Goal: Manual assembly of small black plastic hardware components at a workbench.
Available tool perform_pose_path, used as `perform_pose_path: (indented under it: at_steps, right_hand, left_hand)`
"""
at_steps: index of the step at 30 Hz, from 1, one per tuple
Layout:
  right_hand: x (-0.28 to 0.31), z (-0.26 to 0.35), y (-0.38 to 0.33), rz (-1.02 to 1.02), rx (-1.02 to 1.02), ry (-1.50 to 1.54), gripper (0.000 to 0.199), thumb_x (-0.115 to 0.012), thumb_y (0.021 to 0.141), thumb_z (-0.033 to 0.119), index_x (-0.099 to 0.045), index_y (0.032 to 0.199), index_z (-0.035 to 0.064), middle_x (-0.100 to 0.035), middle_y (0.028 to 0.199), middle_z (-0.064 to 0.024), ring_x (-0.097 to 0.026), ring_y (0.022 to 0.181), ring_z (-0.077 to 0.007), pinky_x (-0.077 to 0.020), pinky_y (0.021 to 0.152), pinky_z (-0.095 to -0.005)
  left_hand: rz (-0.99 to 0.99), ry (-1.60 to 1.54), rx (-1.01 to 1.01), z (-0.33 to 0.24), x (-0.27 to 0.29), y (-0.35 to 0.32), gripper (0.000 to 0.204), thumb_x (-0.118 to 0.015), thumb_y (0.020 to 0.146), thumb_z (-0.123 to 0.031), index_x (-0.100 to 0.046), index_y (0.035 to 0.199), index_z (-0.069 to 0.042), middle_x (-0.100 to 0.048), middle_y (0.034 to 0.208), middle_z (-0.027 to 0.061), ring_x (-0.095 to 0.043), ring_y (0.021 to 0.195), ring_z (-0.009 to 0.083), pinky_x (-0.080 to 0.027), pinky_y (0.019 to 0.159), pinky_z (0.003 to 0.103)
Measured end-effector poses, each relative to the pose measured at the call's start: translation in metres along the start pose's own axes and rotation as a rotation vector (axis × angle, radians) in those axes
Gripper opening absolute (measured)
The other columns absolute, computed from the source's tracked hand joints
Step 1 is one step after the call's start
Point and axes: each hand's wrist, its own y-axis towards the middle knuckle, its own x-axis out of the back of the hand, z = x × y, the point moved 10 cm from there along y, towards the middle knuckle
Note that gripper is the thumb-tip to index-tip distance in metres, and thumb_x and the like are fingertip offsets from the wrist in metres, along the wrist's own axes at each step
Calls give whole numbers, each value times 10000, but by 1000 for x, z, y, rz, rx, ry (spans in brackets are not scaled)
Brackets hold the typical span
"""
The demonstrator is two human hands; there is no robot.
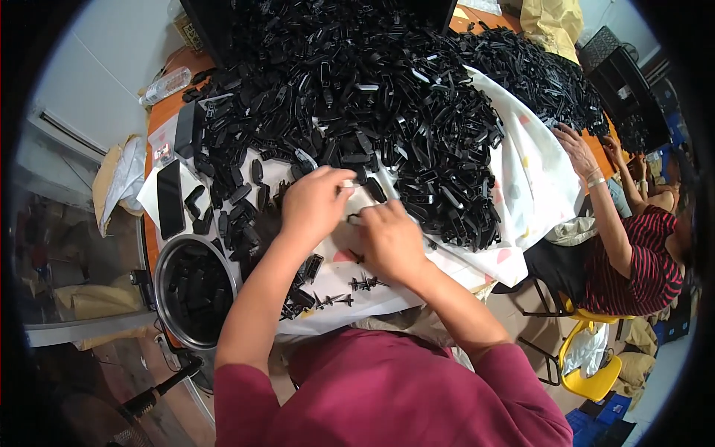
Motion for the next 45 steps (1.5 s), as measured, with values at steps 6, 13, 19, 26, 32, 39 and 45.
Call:
perform_pose_path:
  at_steps: [6, 13, 19, 26, 32, 39, 45]
  right_hand:
    - [47, -77, -37, -329, -410, 563, 187, -493, 887, 80, -565, 1044, 11, -575, 787, -83, -499, 575, -122, -414, 524, -228]
    - [40, -70, -32, -237, -442, 1433, 243, -610, 803, 26, -523, 1028, -6, -603, 817, -102, -562, 580, -128, -451, 422, -218]
    - [47, -46, -13, -262, -359, 1614, 268, -606, 808, 31, -507, 1054, -7, -580, 858, -102, -581, 629, -161, -500, 455, -254]
    - [47, -46, -14, -257, -363, 1605, 237, -582, 836, 63, -524, 1057, -2, -592, 876, -111, -593, 686, -161, -527, 507, -269]
    - [55, -36, -20, -231, -330, 1561, 191, -570, 846, 78, -556, 1017, -6, -599, 791, -110, -576, 652, -135, -470, 470, -232]
    - [49, -38, -23, -95, -451, 1466, 162, -578, 849, 109, -573, 971, 3, -590, 714, -86, -543, 549, -119, -426, 431, -216]
    - [44, -33, -25, -63, -471, 1742, 121, -555, 868, 127, -558, 922, 19, -579, 689, -58, -524, 538, -91, -403, 412, -200]
  left_hand:
    - [121, 315, -293, -29, -56, 10, 175, -641, 726, -157, -644, 901, -148, -556, 781, 46, -576, 779, 255, -472, 649, 365]
    - [138, -485, 96, -22, -28, 4, 146, -636, 802, -137, -530, 771, -41, -522, 725, 12, -514, 664, 83, -424, 540, 240]
    - [264, -1172, 306, -33, -32, -21, 149, -587, 854, -195, -525, 874, -61, -523, 713, -11, -448, 504, 43, -359, 437, 182]
    - [356, -975, 65, -41, -17, -37, 316, -601, 818, -109, -533, 1122, -55, -546, 741, -7, -503, 576, 59, -414, 481, 197]
    - [-2, -595, -129, -47, 19, -33, 322, -772, 630, -82, -613, 898, -5, -623, 900, 83, -590, 825, 158, -457, 702, 253]
    - [-87, -390, -331, -73, 42, -39, 382, -771, 605, -69, -636, 961, -38, -632, 874, 89, -601, 745, 188, -464, 637, 260]
    - [-159, -403, -424, -83, 46, -41, 412, -776, 584, -66, -643, 974, -57, -609, 794, 71, -566, 655, 158, -451, 570, 245]
